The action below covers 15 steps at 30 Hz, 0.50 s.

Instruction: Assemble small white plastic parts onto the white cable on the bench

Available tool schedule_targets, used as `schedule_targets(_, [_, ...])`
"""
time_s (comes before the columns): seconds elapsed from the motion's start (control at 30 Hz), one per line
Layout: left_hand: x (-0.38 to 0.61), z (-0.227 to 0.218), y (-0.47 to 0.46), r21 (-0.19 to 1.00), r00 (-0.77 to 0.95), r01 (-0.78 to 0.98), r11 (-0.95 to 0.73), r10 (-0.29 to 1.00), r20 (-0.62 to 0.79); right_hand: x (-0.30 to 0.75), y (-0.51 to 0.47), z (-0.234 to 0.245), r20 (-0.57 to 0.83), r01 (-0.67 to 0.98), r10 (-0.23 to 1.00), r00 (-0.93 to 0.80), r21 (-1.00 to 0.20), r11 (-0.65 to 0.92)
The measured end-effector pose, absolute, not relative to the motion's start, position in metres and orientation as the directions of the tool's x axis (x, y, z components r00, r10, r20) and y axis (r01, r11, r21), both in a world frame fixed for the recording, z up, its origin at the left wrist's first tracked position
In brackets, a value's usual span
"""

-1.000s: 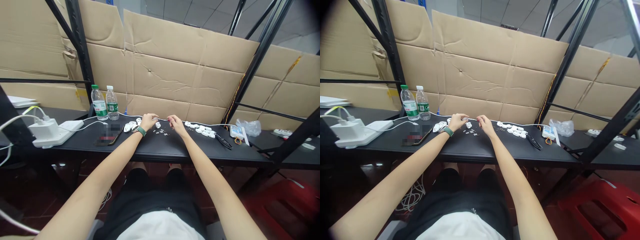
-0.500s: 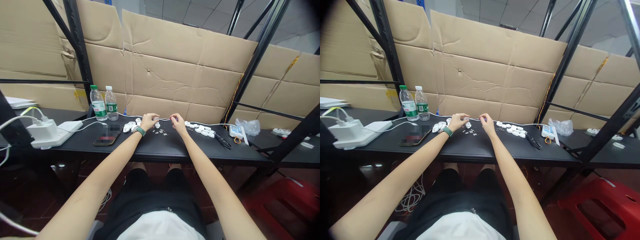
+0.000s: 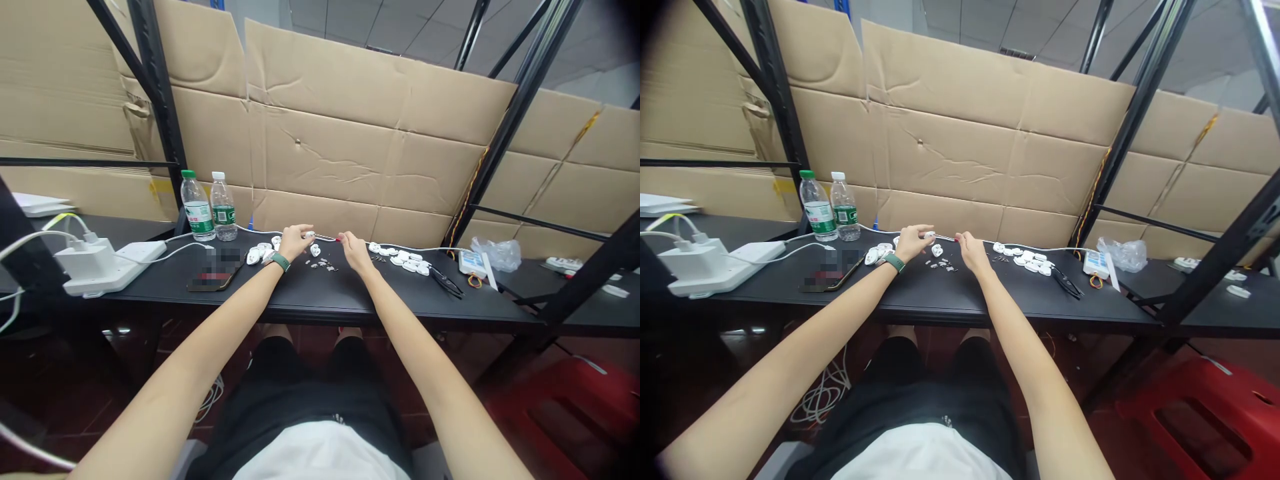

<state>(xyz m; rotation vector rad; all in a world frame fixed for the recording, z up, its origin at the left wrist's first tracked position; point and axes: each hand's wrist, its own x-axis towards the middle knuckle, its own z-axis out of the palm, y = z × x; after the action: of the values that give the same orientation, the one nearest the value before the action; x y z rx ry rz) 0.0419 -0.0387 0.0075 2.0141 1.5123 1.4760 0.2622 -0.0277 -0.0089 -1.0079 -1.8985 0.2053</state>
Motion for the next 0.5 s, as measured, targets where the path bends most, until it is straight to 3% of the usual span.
schedule_targets(0.3, [0.0425,0.0055,-0.0347,0.695,-0.042,0.588,-0.414,0.842,0.537,0.2604,-0.025,-0.0094,0.693,0.614,0.639,-0.335,-0.353,0.705])
schedule_targets(0.5, [0.0421,0.0052,-0.0318,0.69,-0.041,0.6,-0.405,0.846,0.532,0.2615,-0.0303,-0.0051,0.709,0.702,0.572,-0.413,-0.152,0.695])
